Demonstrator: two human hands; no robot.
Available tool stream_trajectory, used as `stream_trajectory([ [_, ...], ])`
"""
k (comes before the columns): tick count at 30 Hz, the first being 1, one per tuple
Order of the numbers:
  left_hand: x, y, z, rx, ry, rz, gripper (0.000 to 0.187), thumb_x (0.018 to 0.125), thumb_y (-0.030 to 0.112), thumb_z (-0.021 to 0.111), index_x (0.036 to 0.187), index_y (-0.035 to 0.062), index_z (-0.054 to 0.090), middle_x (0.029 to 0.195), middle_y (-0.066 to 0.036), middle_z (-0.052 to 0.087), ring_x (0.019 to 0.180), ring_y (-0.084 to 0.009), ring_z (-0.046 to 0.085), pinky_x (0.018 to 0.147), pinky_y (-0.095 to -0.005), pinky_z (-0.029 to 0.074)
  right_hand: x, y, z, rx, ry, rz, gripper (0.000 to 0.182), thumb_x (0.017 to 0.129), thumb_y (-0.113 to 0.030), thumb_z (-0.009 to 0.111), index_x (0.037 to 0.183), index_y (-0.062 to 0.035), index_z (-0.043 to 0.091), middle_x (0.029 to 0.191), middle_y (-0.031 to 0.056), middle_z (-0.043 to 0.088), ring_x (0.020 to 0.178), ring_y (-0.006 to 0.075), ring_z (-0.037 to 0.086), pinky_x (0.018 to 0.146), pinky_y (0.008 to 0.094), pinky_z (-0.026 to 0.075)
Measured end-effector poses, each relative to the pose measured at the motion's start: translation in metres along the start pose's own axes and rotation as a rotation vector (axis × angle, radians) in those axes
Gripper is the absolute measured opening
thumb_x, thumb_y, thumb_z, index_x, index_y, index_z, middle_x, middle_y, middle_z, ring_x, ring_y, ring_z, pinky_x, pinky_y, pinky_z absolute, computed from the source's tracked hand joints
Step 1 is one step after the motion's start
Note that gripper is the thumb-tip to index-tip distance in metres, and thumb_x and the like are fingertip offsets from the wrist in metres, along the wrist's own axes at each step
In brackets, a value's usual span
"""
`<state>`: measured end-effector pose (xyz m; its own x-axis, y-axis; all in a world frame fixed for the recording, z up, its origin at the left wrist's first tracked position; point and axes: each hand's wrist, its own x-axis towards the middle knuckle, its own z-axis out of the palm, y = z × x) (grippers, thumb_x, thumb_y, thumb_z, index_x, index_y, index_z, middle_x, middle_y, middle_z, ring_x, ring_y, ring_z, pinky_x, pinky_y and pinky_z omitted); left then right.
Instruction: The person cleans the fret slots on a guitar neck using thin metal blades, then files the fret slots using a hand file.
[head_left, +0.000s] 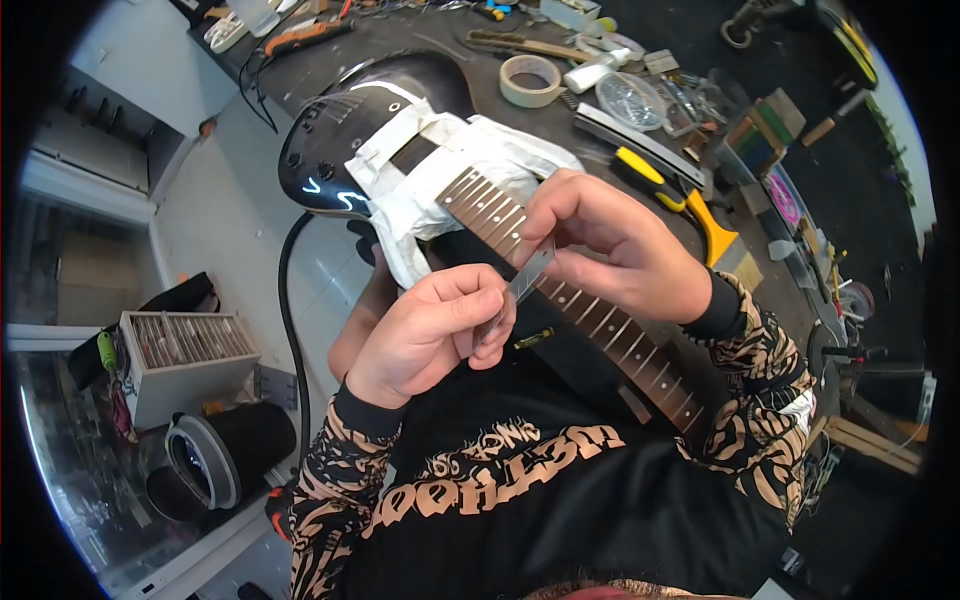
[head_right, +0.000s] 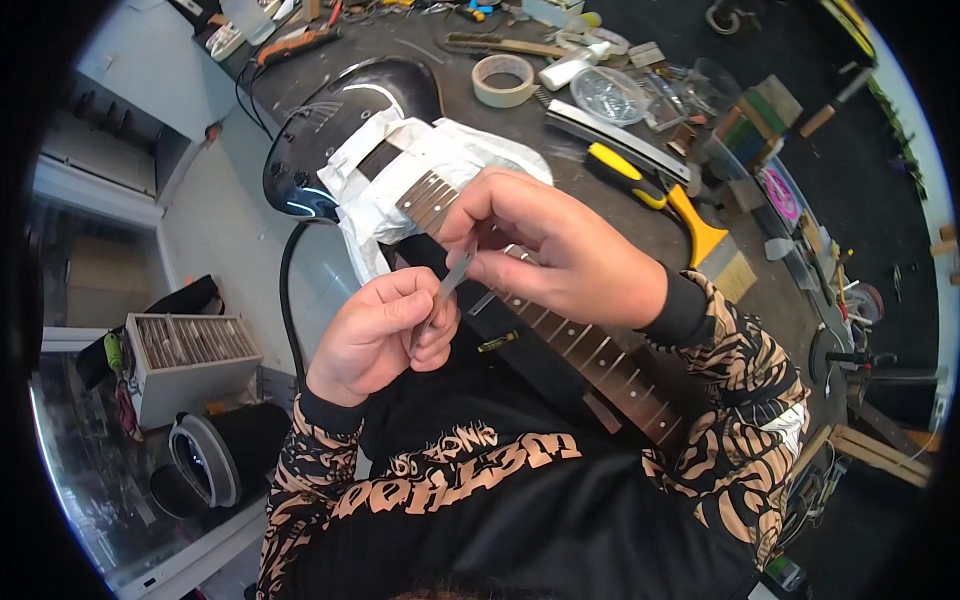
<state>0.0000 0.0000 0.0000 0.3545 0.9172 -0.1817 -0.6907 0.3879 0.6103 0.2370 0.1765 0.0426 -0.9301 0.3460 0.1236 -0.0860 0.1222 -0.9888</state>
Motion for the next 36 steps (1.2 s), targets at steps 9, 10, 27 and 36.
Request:
stream_trajectory([
  [9, 0.000, 0.026, -0.010, 0.109, 0.098, 0.038, 0.022, 0.123, 0.021, 0.071, 0.115, 0.0005, 0.071, 0.099, -0.004, 0.067, 0.079, -0.0125, 0.061, 0.072, -0.0315, 0.048, 0.041, -0.004, -0.008, -0.458, -0.075, -0.273, 0.040, 0.096, -0.012, 0.098, 0.128, -0.0035, 0.075, 0.124, 0.0114, 0.072, 0.114, 0.0307, 0.072, 0.098, 0.0438, 0.060],
  [10, 0.001, 0.029, -0.012, 0.109, 0.116, 0.020, 0.022, 0.122, 0.021, 0.072, 0.114, 0.0000, 0.069, 0.098, -0.006, 0.068, 0.078, -0.0134, 0.060, 0.071, -0.0315, 0.048, 0.042, -0.003, -0.012, -0.470, -0.094, -0.272, 0.051, 0.093, -0.007, 0.099, 0.136, -0.0034, 0.074, 0.129, 0.0144, 0.073, 0.116, 0.0344, 0.072, 0.101, 0.0450, 0.060],
  [27, 0.050, 0.052, -0.057, 1.608, 0.691, 0.673, 0.021, 0.083, -0.001, 0.085, 0.099, 0.0084, 0.075, 0.091, -0.004, 0.070, 0.078, -0.0289, 0.071, 0.070, -0.0405, 0.053, 0.117, 0.064, -0.077, -0.647, -0.020, -0.278, 0.049, 0.095, 0.001, 0.089, 0.142, -0.0016, 0.076, 0.130, 0.0181, 0.074, 0.119, 0.0360, 0.073, 0.104, 0.0435, 0.057],
  [36, 0.058, 0.050, -0.054, 1.742, 0.518, 0.685, 0.028, 0.083, -0.008, 0.083, 0.109, 0.0022, 0.077, 0.096, -0.011, 0.070, 0.078, -0.0316, 0.066, 0.070, -0.0424, 0.053, 0.124, 0.078, -0.064, -0.618, -0.111, -0.319, 0.037, 0.088, -0.003, 0.095, 0.121, -0.0064, 0.079, 0.114, 0.0118, 0.071, 0.104, 0.0336, 0.069, 0.091, 0.0449, 0.055],
])
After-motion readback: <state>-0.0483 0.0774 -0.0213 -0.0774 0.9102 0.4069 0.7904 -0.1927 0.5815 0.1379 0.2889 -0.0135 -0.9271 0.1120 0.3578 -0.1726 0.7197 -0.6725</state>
